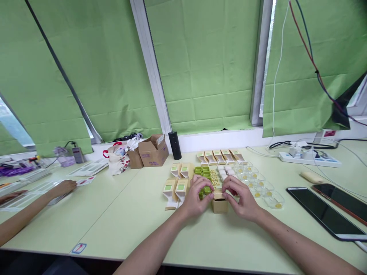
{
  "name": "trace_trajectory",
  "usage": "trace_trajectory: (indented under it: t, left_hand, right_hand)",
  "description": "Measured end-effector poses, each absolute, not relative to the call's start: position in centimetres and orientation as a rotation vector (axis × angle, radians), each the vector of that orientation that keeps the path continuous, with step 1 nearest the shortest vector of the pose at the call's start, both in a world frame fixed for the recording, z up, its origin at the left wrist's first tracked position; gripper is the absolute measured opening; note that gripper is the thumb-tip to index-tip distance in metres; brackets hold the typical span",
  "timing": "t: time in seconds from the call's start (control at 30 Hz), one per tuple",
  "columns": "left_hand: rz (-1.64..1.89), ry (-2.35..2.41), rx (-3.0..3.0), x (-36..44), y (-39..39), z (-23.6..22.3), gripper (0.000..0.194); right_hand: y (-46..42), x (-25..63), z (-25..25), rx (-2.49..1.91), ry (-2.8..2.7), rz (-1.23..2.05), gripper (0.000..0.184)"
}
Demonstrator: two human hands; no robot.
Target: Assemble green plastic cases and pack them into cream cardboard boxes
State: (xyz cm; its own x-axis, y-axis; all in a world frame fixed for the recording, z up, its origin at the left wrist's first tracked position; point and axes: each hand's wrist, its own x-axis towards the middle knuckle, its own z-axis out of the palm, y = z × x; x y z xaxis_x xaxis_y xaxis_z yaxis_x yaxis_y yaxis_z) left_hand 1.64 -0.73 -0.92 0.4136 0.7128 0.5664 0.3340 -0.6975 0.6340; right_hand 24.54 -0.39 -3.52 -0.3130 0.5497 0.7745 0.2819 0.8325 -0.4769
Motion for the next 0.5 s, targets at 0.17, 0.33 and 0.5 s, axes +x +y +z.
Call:
trace_trajectory:
  t: [0.17,0.33,0.5]
  left_hand:
    - [1.188,0.928,2.285,1.72,-0.85,-1.0,0.009]
    - [1.175,0.94,2.295,1.8,-0.92,-0.9,0.007]
    - [1.192,0.941,2.32,1.84,-1.08,-0.9,0.006]
  right_hand:
    - [-0.5,24.61,-3.5,-0.592,-1.948,0.246,0.011]
    - [-0.53,24.78,-3.58,-0.615,-1.985,0.208,0.011]
    - [-0.57,24.84,-3.66,-0.61,-1.997,0.169,0.012]
